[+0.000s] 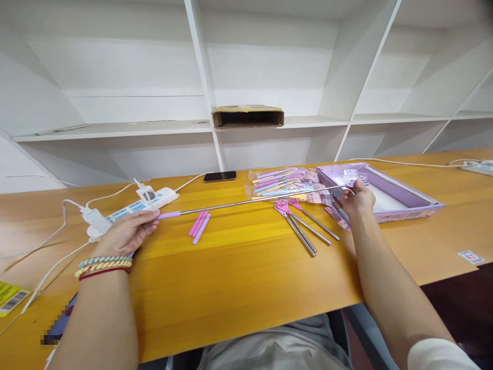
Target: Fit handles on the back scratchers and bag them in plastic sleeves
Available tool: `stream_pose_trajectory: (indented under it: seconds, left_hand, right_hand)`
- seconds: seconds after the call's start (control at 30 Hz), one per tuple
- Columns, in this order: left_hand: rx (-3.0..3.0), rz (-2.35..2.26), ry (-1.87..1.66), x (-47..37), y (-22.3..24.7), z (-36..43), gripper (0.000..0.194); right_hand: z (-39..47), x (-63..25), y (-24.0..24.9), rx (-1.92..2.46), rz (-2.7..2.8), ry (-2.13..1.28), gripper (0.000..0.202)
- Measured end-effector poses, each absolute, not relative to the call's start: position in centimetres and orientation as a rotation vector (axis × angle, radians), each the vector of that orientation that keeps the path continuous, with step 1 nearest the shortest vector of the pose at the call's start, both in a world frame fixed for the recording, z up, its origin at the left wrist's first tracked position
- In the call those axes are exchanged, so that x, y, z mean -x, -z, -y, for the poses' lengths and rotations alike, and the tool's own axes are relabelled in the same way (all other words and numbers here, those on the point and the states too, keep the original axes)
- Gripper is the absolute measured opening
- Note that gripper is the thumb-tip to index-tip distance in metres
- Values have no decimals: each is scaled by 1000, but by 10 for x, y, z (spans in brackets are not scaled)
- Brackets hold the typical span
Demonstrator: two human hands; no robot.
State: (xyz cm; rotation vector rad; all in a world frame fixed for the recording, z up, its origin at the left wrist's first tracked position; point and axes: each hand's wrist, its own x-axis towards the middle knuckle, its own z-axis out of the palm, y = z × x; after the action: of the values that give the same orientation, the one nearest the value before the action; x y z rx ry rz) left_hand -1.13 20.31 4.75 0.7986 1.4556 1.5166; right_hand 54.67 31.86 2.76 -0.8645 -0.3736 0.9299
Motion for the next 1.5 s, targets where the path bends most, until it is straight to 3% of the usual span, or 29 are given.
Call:
stream_pose_trajectory:
  seconds: [0.23, 0.43, 0.57, 1.07, 1.17, 1.3, 1.5]
  left_hand:
    - [-910, -1571, -1145, 23, -49, -188, 17]
    - [-1195, -1462, -797, -29, -53, -194, 19]
    - [-1351, -1389, -742, -86, -51, -202, 25]
    - [-1867, -1436, -584, -170, -30, -200, 42]
    - [-2019, -1401, -474, -174, -27, -198, 41]
    - [-2158, -1456, -588, -177, -27, -195, 39]
    - [-2133, -1569, -633, -162, -23, -203, 38]
  right_hand:
    - [-323, -557, -20, 970, 542, -718, 16]
    - [-306, -501, -15, 1103, 1113, -950, 17]
    - [-286, -447, -12, 1047, 1487, -1260, 21]
    - [-263, -400, -1, 950, 1709, -1282, 22]
    - [-260, -396, -3, 924, 1756, -1235, 20]
    - [-264, -410, -25, 874, 1653, -1041, 27]
    - [-312, -527, -76, 1263, 1249, -502, 14]
